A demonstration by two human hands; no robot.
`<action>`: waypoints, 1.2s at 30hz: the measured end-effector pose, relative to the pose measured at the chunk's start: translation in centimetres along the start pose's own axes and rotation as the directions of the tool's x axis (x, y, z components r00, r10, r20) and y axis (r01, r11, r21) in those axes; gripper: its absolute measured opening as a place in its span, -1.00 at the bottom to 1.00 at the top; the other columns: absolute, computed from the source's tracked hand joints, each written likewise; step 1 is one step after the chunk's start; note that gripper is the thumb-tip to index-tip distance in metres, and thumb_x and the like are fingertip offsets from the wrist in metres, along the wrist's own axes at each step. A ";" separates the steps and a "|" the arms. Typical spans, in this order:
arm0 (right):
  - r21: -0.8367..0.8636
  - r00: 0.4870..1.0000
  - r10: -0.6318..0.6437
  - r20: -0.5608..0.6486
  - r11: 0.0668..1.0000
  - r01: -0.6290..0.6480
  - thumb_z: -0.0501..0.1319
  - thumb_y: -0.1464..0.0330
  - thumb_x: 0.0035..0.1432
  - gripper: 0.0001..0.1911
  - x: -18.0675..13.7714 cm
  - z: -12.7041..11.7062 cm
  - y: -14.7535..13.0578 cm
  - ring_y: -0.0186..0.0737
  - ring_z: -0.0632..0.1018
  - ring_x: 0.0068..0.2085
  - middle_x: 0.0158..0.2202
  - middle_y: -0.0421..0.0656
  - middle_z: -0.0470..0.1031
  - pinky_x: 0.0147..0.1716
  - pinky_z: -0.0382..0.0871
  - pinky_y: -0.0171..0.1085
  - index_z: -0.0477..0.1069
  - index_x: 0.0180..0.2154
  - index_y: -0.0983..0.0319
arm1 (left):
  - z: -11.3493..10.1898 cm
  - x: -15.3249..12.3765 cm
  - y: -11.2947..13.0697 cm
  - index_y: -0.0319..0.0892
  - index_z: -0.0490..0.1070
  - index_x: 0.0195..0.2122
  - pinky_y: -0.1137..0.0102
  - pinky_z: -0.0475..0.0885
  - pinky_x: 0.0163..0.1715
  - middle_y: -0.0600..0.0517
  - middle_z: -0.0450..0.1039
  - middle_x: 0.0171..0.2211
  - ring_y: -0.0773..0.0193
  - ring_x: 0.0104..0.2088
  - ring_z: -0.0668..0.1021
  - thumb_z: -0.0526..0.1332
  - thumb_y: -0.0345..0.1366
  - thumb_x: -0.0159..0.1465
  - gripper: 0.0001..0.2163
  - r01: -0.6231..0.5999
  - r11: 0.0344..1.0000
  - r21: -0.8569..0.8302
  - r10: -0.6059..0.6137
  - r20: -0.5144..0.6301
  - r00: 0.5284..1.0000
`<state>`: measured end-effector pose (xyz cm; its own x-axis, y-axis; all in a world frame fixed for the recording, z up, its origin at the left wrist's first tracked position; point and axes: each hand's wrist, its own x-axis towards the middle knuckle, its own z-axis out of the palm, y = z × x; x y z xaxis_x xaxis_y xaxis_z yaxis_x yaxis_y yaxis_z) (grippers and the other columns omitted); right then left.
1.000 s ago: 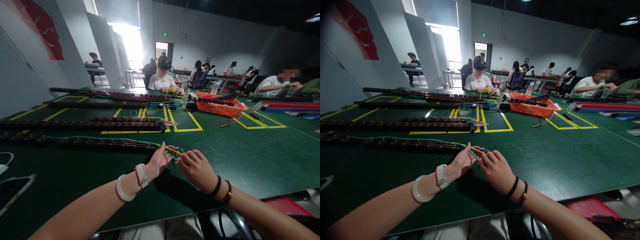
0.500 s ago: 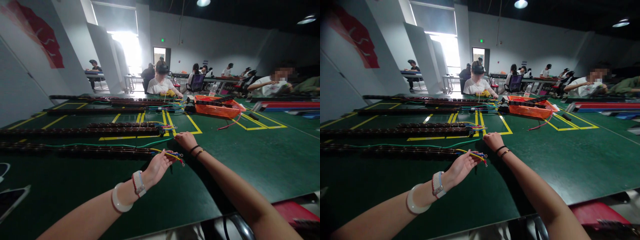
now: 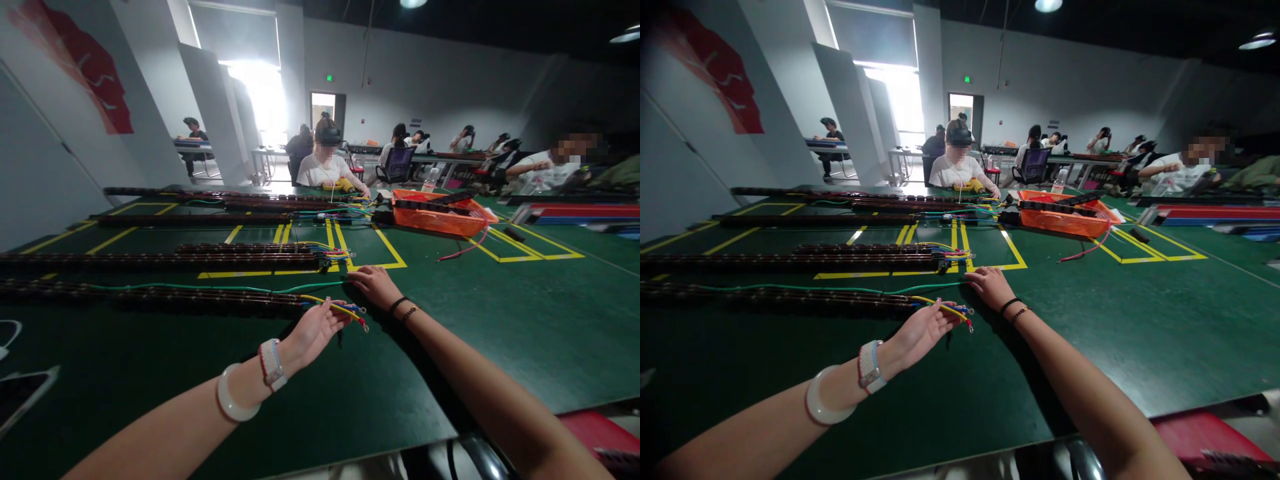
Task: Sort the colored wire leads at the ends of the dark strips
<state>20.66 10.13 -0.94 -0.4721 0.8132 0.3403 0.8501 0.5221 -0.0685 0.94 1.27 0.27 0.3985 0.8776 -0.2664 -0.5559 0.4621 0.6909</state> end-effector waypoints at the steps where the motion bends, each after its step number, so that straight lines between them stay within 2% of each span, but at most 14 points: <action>1: 0.023 1.000 -0.006 -0.008 1.000 0.006 0.12 0.29 0.21 -0.69 -0.3 0.0 0.1 -0.18 0.41 -0.09 -0.10 -0.10 0.45 -0.06 0.17 -0.20 0.39 0.00 0.10 | 0.0 0.0 0.1 -0.34 0.38 -0.22 0.19 0.32 0.03 -0.22 0.47 -0.19 0.15 -0.12 0.52 -0.02 -0.33 0.33 -0.76 0.007 1.000 -0.002 -0.007 0.003 1.000; 6: 0.162 0.995 -0.052 -0.084 0.985 0.065 0.14 0.22 0.19 -0.67 -1.9 -1.1 0.4 -0.20 0.42 -0.11 -0.15 -0.09 0.46 -0.09 0.21 -0.18 0.37 -0.02 0.15 | 0.2 -0.2 0.3 -0.36 0.37 -0.22 0.18 0.30 0.05 -0.25 0.47 -0.17 0.14 -0.11 0.52 -0.01 -0.35 0.33 -0.78 0.024 1.000 -0.015 -0.024 0.001 1.000; 10: 0.209 0.964 -0.201 -0.174 0.949 0.235 0.04 0.18 0.24 -0.70 -3.1 -4.1 -0.3 -0.23 0.41 -0.16 -0.22 -0.10 0.45 -0.08 0.18 -0.18 0.41 -0.17 0.22 | -0.1 0.0 0.1 -0.35 0.39 -0.21 0.16 0.30 0.05 -0.24 0.47 -0.15 0.12 -0.09 0.51 0.03 -0.33 0.31 -0.79 -0.001 1.000 -0.012 0.002 0.039 0.999; 12: 0.155 0.913 -0.355 -0.199 0.909 0.387 0.07 0.04 0.16 -0.58 -3.5 -5.5 -1.2 -0.21 0.40 -0.21 -0.26 -0.08 0.45 -0.11 0.18 -0.17 0.41 -0.24 0.25 | -0.3 0.1 0.0 -0.34 0.40 -0.21 0.18 0.30 0.05 -0.22 0.48 -0.15 0.13 -0.10 0.51 0.05 -0.32 0.30 -0.79 -0.006 1.000 -0.003 0.006 0.056 0.998; 15: 0.041 0.808 -0.584 -0.083 0.808 0.588 0.07 -0.13 0.03 -0.40 -3.7 -6.1 -2.6 -0.20 0.37 -0.26 -0.30 -0.08 0.43 -0.16 0.18 -0.18 0.39 -0.24 0.27 | -0.4 0.2 -0.1 -0.34 0.43 -0.25 0.23 0.32 0.03 -0.17 0.50 -0.21 0.17 -0.15 0.53 0.06 -0.32 0.30 -0.79 0.004 1.000 -0.012 -0.003 0.044 0.999; 17: -0.045 0.756 -0.654 -0.020 0.756 0.653 0.04 -0.06 0.12 -0.47 -3.7 -5.7 -3.3 -0.23 0.36 -0.30 -0.35 -0.10 0.42 -0.19 0.17 -0.20 0.38 -0.23 0.28 | -0.4 0.2 -0.1 -0.33 0.43 -0.27 0.26 0.33 0.02 -0.15 0.50 -0.24 0.20 -0.17 0.53 0.06 -0.32 0.30 -0.79 0.015 1.000 -0.027 -0.014 0.035 0.999; 18: -0.086 0.749 -0.662 -0.018 0.748 0.658 0.02 0.01 0.18 -0.54 -3.7 -5.4 -3.5 -0.25 0.35 -0.33 -0.39 -0.12 0.42 -0.20 0.16 -0.22 0.38 -0.23 0.27 | -0.4 0.2 0.0 -0.33 0.43 -0.27 0.26 0.34 0.01 -0.15 0.50 -0.24 0.21 -0.18 0.53 0.06 -0.32 0.30 -0.79 0.020 0.999 -0.029 -0.019 0.034 0.999; 21: -0.142 0.793 -0.601 -0.102 0.798 0.586 0.00 0.18 0.25 -0.68 -3.6 -4.6 -3.3 -0.29 0.34 -0.36 -0.44 -0.16 0.40 -0.26 0.14 -0.27 0.38 -0.30 0.26 | -0.1 0.0 0.1 -0.33 0.42 -0.25 0.22 0.35 0.00 -0.17 0.50 -0.21 0.18 -0.18 0.54 0.05 -0.30 0.30 -0.78 0.019 1.000 -0.023 -0.018 0.045 0.999; 25: -0.038 0.874 -0.456 -0.170 0.889 0.456 0.04 0.19 0.22 -0.70 -3.6 -4.4 -3.0 -0.31 0.32 -0.41 -0.49 -0.17 0.38 -0.33 0.10 -0.29 0.35 -0.41 0.25 | 0.1 -0.1 0.2 -0.35 0.42 -0.28 0.19 0.34 0.01 -0.23 0.49 -0.20 0.13 -0.14 0.53 0.05 -0.24 0.30 -0.74 0.007 1.000 -0.021 -0.006 0.052 0.999; 28: 0.124 0.928 -0.339 -0.157 0.925 0.359 0.04 0.20 0.22 -0.68 -3.5 -4.6 -3.3 -0.34 0.31 -0.45 -0.54 -0.21 0.34 -0.35 0.10 -0.31 0.30 -0.49 0.25 | -0.2 0.0 0.0 -0.35 0.41 -0.23 0.19 0.31 0.04 -0.24 0.48 -0.16 0.13 -0.09 0.51 0.06 -0.22 0.30 -0.73 -0.007 1.000 -0.021 0.010 0.105 0.994; 32: 0.297 0.994 -0.045 -0.096 0.952 0.072 -0.01 0.16 0.25 -0.62 -3.0 -4.1 -3.4 -0.37 0.31 -0.50 -0.55 -0.23 0.34 -0.45 0.09 -0.37 0.29 -0.49 0.25 | -0.5 0.0 -0.2 -0.34 0.39 -0.19 0.17 0.29 0.06 -0.24 0.46 -0.12 0.10 -0.06 0.49 0.08 -0.26 0.29 -0.77 -0.006 1.000 -0.006 0.007 0.097 0.995; 34: 0.287 0.997 0.065 -0.036 0.956 -0.052 -0.02 0.14 0.25 -0.59 -2.7 -3.5 -3.1 -0.37 0.31 -0.51 -0.55 -0.23 0.36 -0.49 0.07 -0.38 0.32 -0.49 0.26 | -0.4 -0.1 -0.1 -0.34 0.39 -0.23 0.15 0.29 0.06 -0.25 0.46 -0.14 0.08 -0.07 0.50 0.08 -0.28 0.29 -0.79 0.005 1.000 0.004 -0.005 0.065 0.998; 36: 0.205 0.995 0.096 0.027 0.974 -0.100 -0.01 0.12 0.24 -0.56 -2.5 -2.7 -2.8 -0.36 0.33 -0.51 -0.56 -0.21 0.38 -0.50 0.04 -0.36 0.35 -0.52 0.25 | -0.3 -0.1 -0.1 -0.34 0.39 -0.25 0.14 0.29 0.05 -0.25 0.47 -0.15 0.08 -0.08 0.51 0.07 -0.29 0.29 -0.79 0.007 1.000 0.013 -0.007 0.054 0.999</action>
<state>20.13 5.93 0.91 -0.3943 0.8664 0.3064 0.8269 0.4800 -0.2930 0.75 1.13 0.07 0.4416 0.8660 -0.2347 -0.5437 0.4664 0.6977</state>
